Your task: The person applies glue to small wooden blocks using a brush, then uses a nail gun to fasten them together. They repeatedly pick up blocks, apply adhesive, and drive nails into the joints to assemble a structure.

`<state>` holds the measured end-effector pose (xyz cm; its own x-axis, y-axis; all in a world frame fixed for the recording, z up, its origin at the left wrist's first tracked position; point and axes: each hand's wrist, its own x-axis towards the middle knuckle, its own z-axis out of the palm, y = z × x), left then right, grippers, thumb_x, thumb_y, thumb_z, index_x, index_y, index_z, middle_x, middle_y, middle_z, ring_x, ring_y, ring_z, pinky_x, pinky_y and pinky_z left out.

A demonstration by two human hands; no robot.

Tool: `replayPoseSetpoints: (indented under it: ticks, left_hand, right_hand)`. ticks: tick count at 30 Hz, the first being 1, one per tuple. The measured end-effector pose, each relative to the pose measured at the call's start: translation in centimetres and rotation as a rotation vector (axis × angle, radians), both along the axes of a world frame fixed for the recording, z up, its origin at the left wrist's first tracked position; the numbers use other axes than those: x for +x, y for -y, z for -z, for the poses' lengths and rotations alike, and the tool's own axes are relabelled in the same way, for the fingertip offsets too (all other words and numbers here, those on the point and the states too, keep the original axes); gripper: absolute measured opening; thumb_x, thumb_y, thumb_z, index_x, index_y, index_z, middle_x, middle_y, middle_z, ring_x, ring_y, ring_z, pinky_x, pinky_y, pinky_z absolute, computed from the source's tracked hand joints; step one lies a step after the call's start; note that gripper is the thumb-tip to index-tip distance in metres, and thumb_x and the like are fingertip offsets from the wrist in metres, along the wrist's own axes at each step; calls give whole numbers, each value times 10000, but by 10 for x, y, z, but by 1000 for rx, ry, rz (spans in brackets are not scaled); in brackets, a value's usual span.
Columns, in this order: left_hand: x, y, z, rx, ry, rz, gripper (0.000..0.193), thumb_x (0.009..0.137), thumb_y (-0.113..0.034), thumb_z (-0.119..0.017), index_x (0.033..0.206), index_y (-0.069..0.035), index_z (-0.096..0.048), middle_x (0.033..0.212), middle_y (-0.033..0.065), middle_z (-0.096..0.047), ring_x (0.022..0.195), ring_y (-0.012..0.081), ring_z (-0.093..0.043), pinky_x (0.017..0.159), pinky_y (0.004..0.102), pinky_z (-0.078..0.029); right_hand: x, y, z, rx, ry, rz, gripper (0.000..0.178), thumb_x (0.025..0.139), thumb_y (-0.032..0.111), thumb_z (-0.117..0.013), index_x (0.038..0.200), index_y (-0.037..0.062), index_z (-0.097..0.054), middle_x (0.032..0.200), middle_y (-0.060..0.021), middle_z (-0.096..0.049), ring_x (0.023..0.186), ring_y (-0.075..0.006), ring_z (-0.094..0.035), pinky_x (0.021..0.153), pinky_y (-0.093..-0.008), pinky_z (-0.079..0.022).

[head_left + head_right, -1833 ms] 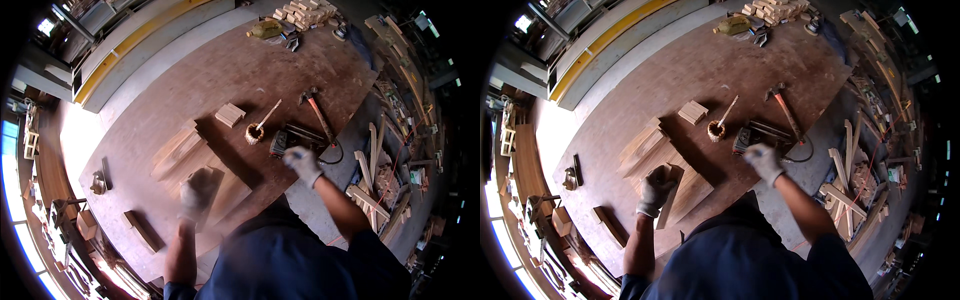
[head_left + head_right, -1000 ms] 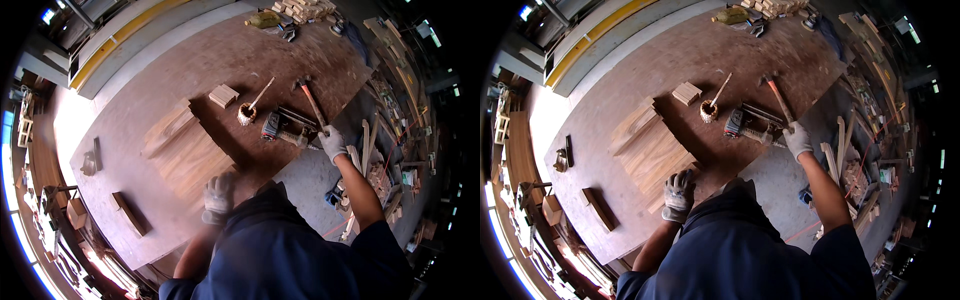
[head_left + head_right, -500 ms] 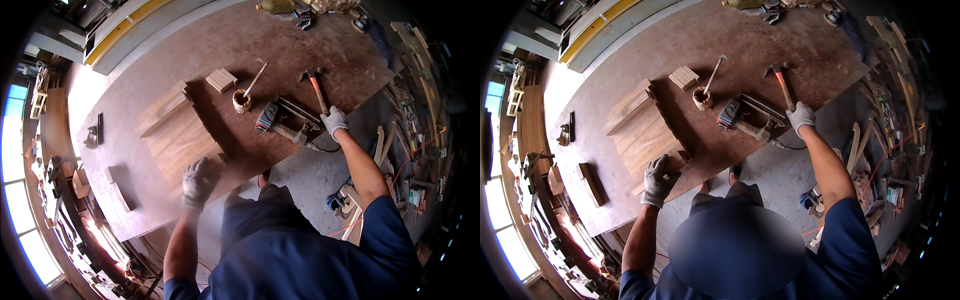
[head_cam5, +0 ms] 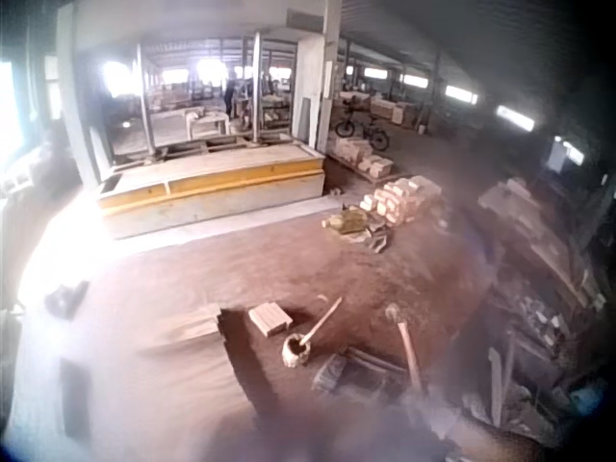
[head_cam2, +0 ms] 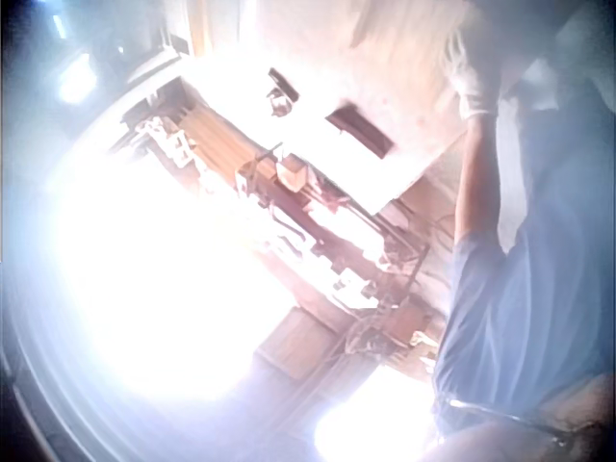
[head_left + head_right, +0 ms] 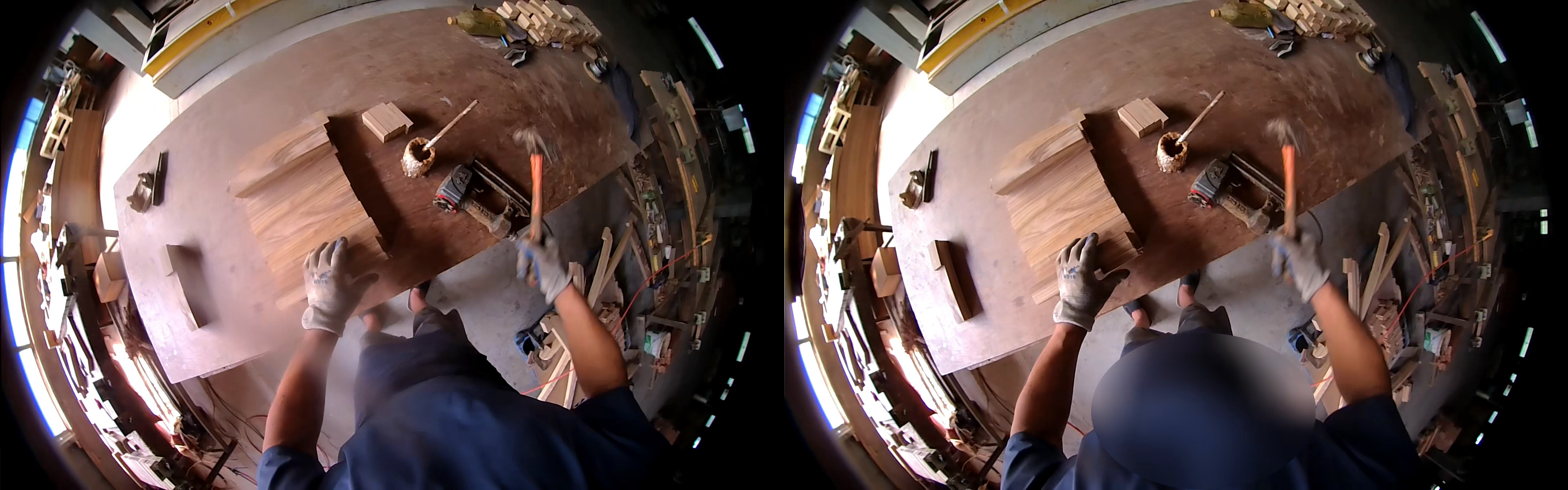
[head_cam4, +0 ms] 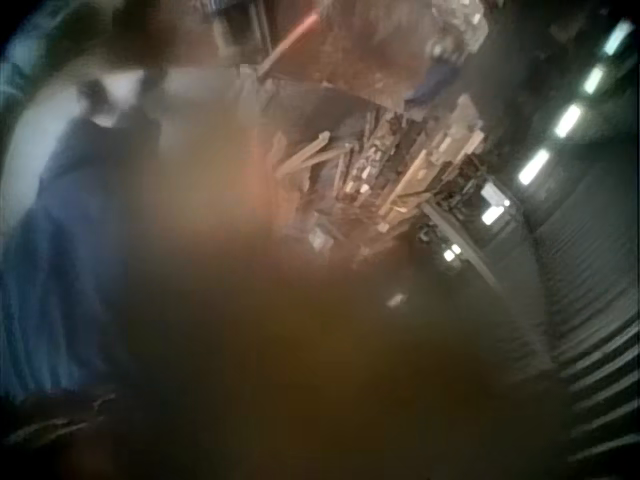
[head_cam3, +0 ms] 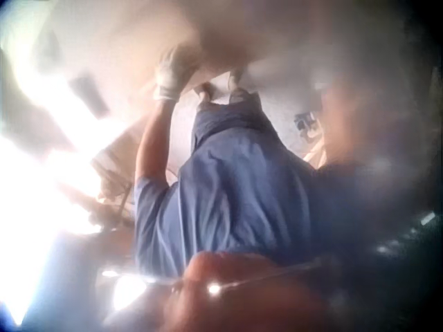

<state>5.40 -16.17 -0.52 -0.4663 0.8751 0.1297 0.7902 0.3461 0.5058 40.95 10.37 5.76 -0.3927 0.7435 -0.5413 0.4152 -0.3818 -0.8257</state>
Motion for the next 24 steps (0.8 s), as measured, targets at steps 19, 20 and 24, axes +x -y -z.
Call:
replayPoseSetpoints:
  ticks: [19, 20, 24]
  left_hand:
    - [-8, 6, 4, -56, 41, -44, 647, 717, -410, -900, 1245, -103, -690, 1152, 87, -709, 1116, 321, -641, 926, 484, -483]
    - [-9, 6, 2, -54, 47, -41, 644, 714, -406, -899, 1243, -105, -691, 1146, 86, -709, 1109, 320, -642, 923, 483, -484]
    - [-10, 4, 3, -81, 23, -38, 644, 700, -394, -898, 1238, -106, -693, 1131, 87, -709, 1092, 324, -644, 918, 484, -486]
  right_hand:
    - [-126, 144, 4, 820, 414, -799, 365, 1042, 412, -644, 955, 69, -552, 760, -217, -694, 731, -459, -700, 638, -558, -534]
    - [-128, 144, 3, 837, 408, -800, 369, 1042, 416, -642, 954, 69, -551, 756, -217, -694, 723, -457, -701, 636, -556, -536]
    - [-131, 146, 5, 858, 401, -809, 362, 1035, 408, -651, 949, 72, -551, 757, -212, -697, 720, -452, -705, 634, -553, -541]
